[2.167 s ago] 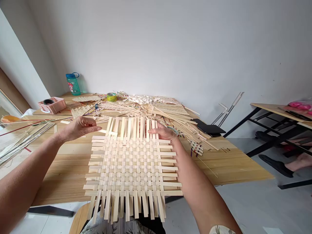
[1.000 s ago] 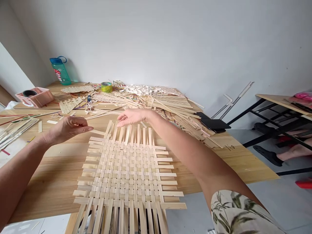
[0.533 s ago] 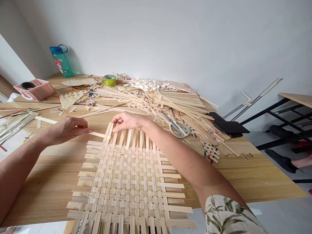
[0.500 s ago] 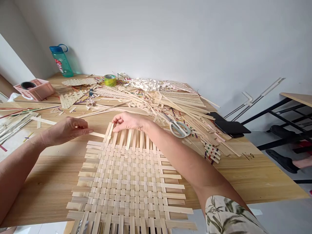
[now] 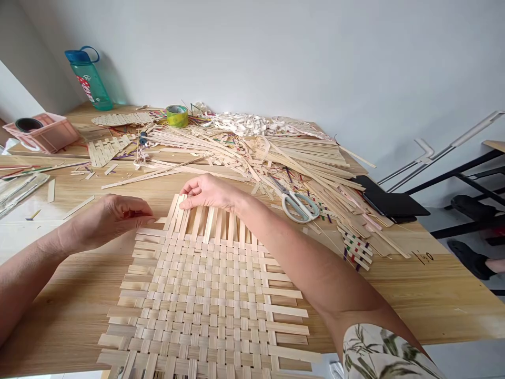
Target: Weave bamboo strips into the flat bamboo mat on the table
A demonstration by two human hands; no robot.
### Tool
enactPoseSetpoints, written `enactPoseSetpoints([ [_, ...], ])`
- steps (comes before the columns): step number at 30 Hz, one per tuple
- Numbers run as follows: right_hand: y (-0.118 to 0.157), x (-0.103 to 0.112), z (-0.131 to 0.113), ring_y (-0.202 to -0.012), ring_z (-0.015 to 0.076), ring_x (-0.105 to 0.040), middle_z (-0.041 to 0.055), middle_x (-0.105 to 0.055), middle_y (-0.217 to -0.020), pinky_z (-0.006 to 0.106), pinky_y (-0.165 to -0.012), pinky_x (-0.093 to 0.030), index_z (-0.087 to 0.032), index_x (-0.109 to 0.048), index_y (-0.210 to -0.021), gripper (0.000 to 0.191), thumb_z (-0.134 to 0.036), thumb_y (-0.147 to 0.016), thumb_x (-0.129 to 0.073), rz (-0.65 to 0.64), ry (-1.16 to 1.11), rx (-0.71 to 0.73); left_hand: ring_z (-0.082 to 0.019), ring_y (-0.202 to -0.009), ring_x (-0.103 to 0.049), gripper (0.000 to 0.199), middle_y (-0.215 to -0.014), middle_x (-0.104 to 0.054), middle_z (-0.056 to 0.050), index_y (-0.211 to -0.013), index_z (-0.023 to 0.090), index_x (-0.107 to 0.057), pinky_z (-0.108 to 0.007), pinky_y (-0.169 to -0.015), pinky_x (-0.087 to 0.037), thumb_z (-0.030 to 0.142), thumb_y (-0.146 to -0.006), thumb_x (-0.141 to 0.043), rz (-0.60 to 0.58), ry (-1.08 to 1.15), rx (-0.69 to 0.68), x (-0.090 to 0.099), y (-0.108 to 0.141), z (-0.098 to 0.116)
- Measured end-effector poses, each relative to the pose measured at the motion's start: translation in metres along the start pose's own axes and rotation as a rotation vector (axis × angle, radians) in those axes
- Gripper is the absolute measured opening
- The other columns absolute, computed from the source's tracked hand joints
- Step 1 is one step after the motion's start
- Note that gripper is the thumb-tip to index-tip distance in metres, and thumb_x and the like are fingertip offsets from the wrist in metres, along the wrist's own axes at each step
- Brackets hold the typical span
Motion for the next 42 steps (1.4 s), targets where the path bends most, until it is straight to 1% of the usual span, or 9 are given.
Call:
enactPoseSetpoints([
  [3, 0.002, 0.001, 0.001, -0.072, 0.0126, -0.061, -0.0004, -0.071, -0.078, 0.027, -0.076, -0.044, -0.015, -0.066, -0.09, 0.031, -0.028, -0.068, -0.084, 0.0, -0.035, -0.008, -0.012, -0.061, -0.048, 0.038, -0.065, -0.059, 0.002, -0.073, 0.016, -0.066, -0.022, -0.056, -0.034, 0.049, -0.089, -0.054, 0.007, -0.003, 0.04, -0.002, 0.0, -0.007],
  [9, 0.003, 0.001, 0.001, -0.075, 0.0133, -0.063, -0.0011, -0.071, -0.079, 0.028, -0.079, -0.045, -0.017, -0.063, -0.1, 0.037, -0.031, -0.072, -0.082, -0.011, -0.058, 0.02, -0.013, -0.06, -0.046, 0.04, -0.062, -0.056, 0.002, -0.071, 0.016, -0.065, -0.023, -0.055, -0.033, 0.05, -0.088, -0.054, 0.009, 0.04, 0.064, -0.005, 0.0, -0.01],
  [13, 0.003, -0.001, -0.006, -0.071, 0.0113, -0.06, -0.002, -0.069, -0.077, 0.028, -0.078, -0.044, -0.015, -0.064, -0.09, 0.032, -0.034, -0.071, -0.083, -0.017, -0.022, 0.086, -0.012, -0.064, -0.048, 0.039, -0.067, -0.058, 0.002, -0.075, 0.015, -0.067, -0.022, -0.057, -0.035, 0.051, -0.088, -0.057, -0.016, 0.144, 0.069, -0.01, -0.002, -0.01],
  [18, 0.002, -0.007, -0.01, -0.071, 0.0111, -0.06, -0.0016, -0.068, -0.077, 0.026, -0.075, -0.043, -0.015, -0.065, -0.086, 0.031, -0.034, -0.07, -0.083, -0.019, -0.044, 0.115, -0.01, -0.063, -0.04, 0.036, -0.068, -0.05, 0.002, -0.073, 0.013, -0.062, -0.021, -0.056, -0.033, 0.042, -0.092, -0.053, -0.13, 0.297, -0.05, -0.017, -0.003, 0.003],
  [24, 0.006, -0.013, -0.016, -0.073, 0.0112, -0.059, 0.0011, -0.069, -0.083, 0.024, -0.072, -0.043, -0.014, -0.066, -0.092, 0.03, -0.035, -0.074, -0.079, -0.093, 0.043, 0.13, -0.011, -0.069, -0.047, 0.027, -0.073, -0.056, 0.0, -0.083, 0.012, -0.067, -0.02, -0.064, -0.038, 0.032, -0.094, -0.052, -0.25, 0.487, -0.099, -0.015, 0.0, 0.01],
  [27, 0.011, -0.015, -0.017, -0.07, 0.0103, -0.059, 0.0002, -0.07, -0.083, 0.023, -0.07, -0.043, -0.014, -0.066, -0.099, 0.032, -0.031, -0.075, -0.079, -0.146, 0.117, 0.096, -0.011, -0.071, -0.048, 0.026, -0.075, -0.057, -0.001, -0.085, 0.012, -0.068, -0.02, -0.065, -0.039, 0.032, -0.094, -0.053, -0.252, 0.531, -0.092, -0.016, 0.0, 0.008],
  [30, 0.013, -0.017, -0.014, -0.075, 0.012, -0.063, 0.0024, -0.072, -0.088, 0.025, -0.075, -0.046, -0.013, -0.067, -0.101, 0.03, -0.028, -0.077, -0.076, -0.198, 0.068, 0.049, -0.011, -0.072, -0.049, 0.028, -0.076, -0.058, -0.001, -0.087, 0.011, -0.069, -0.019, -0.066, -0.04, 0.033, -0.094, -0.054, -0.245, 0.546, -0.105, -0.018, -0.001, 0.006],
  [37, 0.011, -0.013, -0.009, -0.073, 0.0133, -0.06, 0.0027, -0.069, -0.08, 0.029, -0.077, -0.045, -0.011, -0.068, -0.087, 0.023, -0.03, -0.076, -0.075, -0.186, 0.066, 0.0, -0.011, -0.074, -0.05, 0.03, -0.078, -0.058, -0.001, -0.088, 0.011, -0.07, -0.018, -0.068, -0.041, 0.036, -0.094, -0.055, -0.229, 0.537, -0.116, -0.019, -0.004, 0.002],
  [42, 0.012, -0.02, -0.016, -0.074, 0.0127, -0.06, 0.0024, -0.069, -0.082, 0.029, -0.079, -0.046, -0.011, -0.066, -0.086, 0.017, -0.023, -0.076, -0.073, -0.256, 0.025, 0.056, -0.012, -0.075, -0.051, 0.03, -0.081, -0.061, -0.002, -0.093, 0.012, -0.071, -0.02, -0.068, -0.042, 0.037, -0.093, -0.055, -0.204, 0.5, -0.089, -0.023, -0.004, -0.002],
])
Point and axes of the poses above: each hand's wrist, its own y-axis away from the middle knuckle, its own x-axis out of the back of the hand, z = x × y, the point moved 10 cm from there along -y, towards the middle knuckle
